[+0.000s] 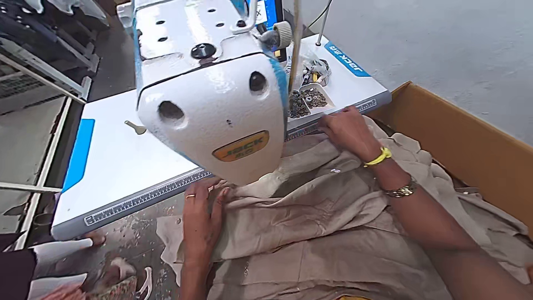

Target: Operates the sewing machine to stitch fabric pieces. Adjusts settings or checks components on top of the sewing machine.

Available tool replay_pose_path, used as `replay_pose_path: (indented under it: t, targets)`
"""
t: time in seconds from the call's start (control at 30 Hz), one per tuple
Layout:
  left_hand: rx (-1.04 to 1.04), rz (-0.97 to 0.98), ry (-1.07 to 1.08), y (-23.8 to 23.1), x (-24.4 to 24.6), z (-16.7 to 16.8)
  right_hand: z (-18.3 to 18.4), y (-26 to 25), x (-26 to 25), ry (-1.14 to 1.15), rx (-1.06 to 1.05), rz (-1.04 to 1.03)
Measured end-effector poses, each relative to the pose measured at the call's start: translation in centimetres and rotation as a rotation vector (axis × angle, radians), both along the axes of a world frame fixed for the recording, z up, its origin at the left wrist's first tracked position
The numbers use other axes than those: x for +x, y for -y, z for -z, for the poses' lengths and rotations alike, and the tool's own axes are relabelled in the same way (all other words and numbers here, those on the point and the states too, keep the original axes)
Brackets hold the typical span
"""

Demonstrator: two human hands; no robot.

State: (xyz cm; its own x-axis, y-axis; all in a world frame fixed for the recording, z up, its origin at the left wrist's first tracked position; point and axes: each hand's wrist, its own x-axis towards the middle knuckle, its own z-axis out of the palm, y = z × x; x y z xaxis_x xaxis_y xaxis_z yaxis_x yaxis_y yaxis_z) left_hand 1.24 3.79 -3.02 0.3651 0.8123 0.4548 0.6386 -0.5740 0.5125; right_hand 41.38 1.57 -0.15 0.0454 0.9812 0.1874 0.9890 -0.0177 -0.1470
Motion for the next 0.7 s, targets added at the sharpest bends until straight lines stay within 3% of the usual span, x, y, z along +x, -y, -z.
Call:
replay_pose_path:
  t: [0.1, 0.23, 0.47, 0.7]
  targets:
    - [-0.295, 0.095, 0.269, 0.4, 3.2, 0.2, 1.1, -2.7, -2.4, -0.118, 0.199, -0.064]
    - [-0.499, 0.01, 0.445, 0.7, 5.6, 0.3, 2.6, -5.4, -4.6, -0.091, 0.264, -0.082]
    - [-0.49, -0.083, 0.517, 1.2, 6.6, 0.8, 5.4, -6.5, -4.5, 0.019, 0.45, -0.099]
    - [-0.509, -0.032, 0.507, 0.2, 6.2, 1.0, 5.1, -6.1, -3.1, -0.282, 0.483, -0.157]
